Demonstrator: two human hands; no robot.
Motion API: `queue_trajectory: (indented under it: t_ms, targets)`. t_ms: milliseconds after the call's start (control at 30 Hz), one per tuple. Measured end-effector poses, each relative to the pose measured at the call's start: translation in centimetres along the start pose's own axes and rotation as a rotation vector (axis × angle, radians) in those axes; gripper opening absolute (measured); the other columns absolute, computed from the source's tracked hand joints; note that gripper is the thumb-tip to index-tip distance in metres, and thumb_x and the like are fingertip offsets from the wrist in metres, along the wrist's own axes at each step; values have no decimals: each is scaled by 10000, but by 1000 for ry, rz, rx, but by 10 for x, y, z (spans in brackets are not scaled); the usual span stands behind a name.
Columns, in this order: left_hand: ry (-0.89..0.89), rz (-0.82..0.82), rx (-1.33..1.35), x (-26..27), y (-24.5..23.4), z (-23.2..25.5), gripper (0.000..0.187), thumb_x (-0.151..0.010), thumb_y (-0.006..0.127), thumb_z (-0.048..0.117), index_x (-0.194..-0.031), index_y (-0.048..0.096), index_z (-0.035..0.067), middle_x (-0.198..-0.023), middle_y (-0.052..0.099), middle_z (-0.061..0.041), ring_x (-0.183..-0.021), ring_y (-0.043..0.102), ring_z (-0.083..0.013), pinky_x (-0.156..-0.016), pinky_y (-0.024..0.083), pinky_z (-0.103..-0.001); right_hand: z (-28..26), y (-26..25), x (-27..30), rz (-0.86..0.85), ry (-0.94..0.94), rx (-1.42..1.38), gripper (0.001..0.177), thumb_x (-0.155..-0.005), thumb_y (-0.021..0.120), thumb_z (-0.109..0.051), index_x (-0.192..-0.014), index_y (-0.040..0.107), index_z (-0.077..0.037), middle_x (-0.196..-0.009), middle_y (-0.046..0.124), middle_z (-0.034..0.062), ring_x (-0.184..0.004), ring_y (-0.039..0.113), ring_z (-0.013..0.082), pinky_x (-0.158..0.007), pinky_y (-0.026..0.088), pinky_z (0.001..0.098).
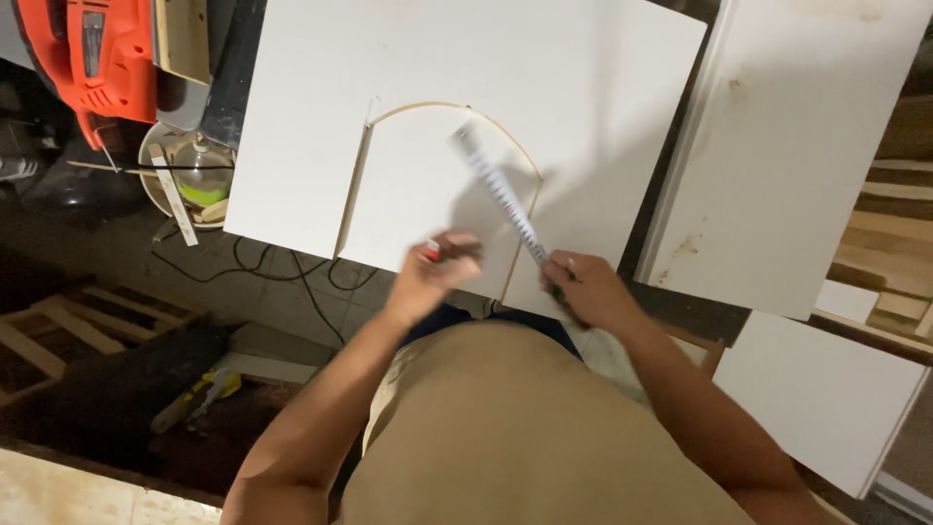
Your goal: Measuring a laundry bag and then measuring and marking white boards with a tape measure and pencil in a workshop environment.
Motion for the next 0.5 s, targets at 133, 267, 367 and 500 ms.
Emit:
queue_trajectory:
  t_ms: [133, 267, 367, 500]
  targets:
    - [10, -141, -160, 18, 53, 17, 376, -829, 924, 118, -1172, 784, 50, -1066, 820, -140, -1057, 732, -190, -948, 585, -411, -34, 23, 1, 233, -416, -401, 150, -1038, 732, -110, -922, 727, -16, -900, 641, 67, -891, 615, 216, -874, 524, 380]
    - [-104, -47, -218, 13, 47, -2, 93, -914, 837, 129, -985, 786, 96, -800, 777, -66, -726, 711, -125, -722, 584, -308, -58, 31, 9, 220, -187, -607, 194, -1050, 654, -127, -1005, 814, -27, -931, 571, 86, -811, 602, 185, -802, 577, 356]
    - [-209, -65, -236, 14, 36, -14, 76, -934, 819, 169, -881, 799, 119, -710, 739, -28, -618, 663, -98, -589, 556, -270, -62, 38, 16, 237, -164, -654, 184, -1042, 654, -104, -971, 799, -16, -859, 637, 75, -790, 593, 162, -780, 532, 337]
    - [-237, -98, -288, 25, 37, 0, 102, -888, 859, 173, -858, 788, 107, -689, 683, 3, -612, 609, -77, -573, 490, -238, -52, 49, 18, 217, -168, -648, 179, -1048, 632, -129, -1002, 756, -9, -894, 685, 122, -813, 632, 211, -822, 557, 388]
Point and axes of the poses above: each hand's wrist, its own x-axis away from the middle knuckle, its own y-axis out of the palm, z = x × y, the point moved 6 cm from there along -x, towards the middle knuckle
